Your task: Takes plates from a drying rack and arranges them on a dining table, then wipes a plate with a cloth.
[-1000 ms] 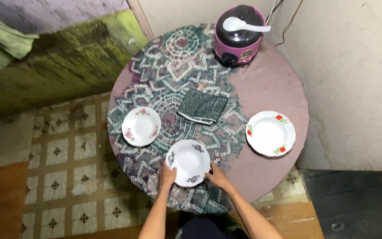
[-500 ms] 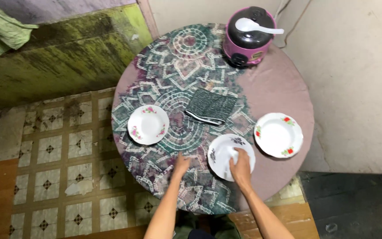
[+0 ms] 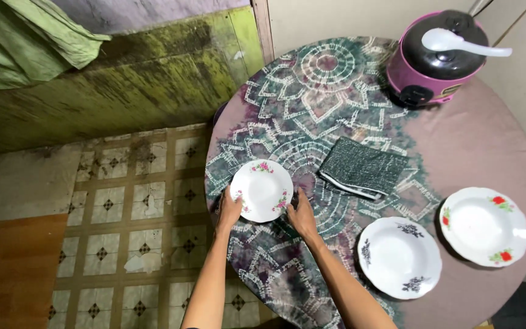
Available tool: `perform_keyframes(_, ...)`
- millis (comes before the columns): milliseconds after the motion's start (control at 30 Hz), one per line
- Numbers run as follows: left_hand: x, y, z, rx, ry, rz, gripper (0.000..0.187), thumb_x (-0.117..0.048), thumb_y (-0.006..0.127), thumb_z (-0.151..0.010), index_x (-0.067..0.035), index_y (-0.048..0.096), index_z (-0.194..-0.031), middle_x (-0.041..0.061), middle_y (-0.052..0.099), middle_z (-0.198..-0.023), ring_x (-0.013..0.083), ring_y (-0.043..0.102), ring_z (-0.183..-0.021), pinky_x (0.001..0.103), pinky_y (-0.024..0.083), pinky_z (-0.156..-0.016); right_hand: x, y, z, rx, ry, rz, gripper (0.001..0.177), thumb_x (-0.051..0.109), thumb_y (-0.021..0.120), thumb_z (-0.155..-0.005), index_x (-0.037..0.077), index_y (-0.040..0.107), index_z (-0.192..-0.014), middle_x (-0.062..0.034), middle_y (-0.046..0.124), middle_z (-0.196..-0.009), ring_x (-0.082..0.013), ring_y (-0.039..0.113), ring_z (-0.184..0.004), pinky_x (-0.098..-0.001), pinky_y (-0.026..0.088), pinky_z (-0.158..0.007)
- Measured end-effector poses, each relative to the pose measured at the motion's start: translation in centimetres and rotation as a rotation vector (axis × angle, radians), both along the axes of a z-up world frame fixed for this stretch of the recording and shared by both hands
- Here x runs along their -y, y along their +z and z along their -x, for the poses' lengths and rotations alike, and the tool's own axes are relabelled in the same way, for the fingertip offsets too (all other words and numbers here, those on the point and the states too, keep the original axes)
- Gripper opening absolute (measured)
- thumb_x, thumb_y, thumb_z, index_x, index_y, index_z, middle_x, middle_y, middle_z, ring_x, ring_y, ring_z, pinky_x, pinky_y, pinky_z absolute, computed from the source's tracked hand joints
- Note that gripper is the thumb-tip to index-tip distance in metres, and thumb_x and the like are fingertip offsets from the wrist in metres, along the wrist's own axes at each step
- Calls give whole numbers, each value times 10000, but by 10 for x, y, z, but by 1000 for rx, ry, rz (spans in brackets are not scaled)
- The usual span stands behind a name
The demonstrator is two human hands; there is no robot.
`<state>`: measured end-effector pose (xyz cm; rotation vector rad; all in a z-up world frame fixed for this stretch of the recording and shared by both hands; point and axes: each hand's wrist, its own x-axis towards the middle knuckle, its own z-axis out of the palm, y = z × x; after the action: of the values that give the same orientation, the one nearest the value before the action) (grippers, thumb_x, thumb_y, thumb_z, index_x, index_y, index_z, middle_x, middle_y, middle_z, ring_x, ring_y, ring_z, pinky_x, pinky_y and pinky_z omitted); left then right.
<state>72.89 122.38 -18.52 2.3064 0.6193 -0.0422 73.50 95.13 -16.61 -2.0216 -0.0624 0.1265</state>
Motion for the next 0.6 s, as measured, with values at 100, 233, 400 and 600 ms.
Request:
perform_keyframes(100, 5, 12, -4, -69, 11, 247, 750, -220, 626, -928, -25, 289, -1569, 238, 447, -1520, 390, 462, -1366, 470, 401, -1077, -18, 8, -2, -65, -29, 3, 776, 199, 722, -883, -70, 354, -1511, -305, 455, -1513, -413, 480, -1380, -443, 391, -1131)
perform_keyframes(233, 8, -16, 19, 98, 18, 266, 657, -227, 631, -956, 14, 389, -1518, 249, 560, -1448, 369, 553, -1342, 433, 445, -1099, -9, 30, 29, -199, -93, -39, 789, 239, 712, -864, -33, 371, -1521, -266, 500, -1504, -367, 540, -1357, -409, 431, -1121)
perform_keyframes(400, 65, 32, 84, 22, -15, 254, 638, -202, 669, -902, -45, 447, -1479, 238, 612, -1372, 370, 600, -1272, 434, 469, -1055, 40, 5, 89, -234, -125, 105, 806, 295, 695, -872, -33, 364, -1529, -259, 507, -1496, -368, 543, -1349, -407, 418, -1132)
perform_keyframes(600, 128, 64, 143, -146, -99, 313, 721, -193, 680, -878, -75, 383, -1524, 227, 609, -1380, 371, 610, -1252, 443, 471, -1049, 112, -13, 147, -210, -160, 212, 852, 287, 705, -871, -59, 306, -1540, -286, 426, -1532, -387, 446, -1409, -413, 355, -1154)
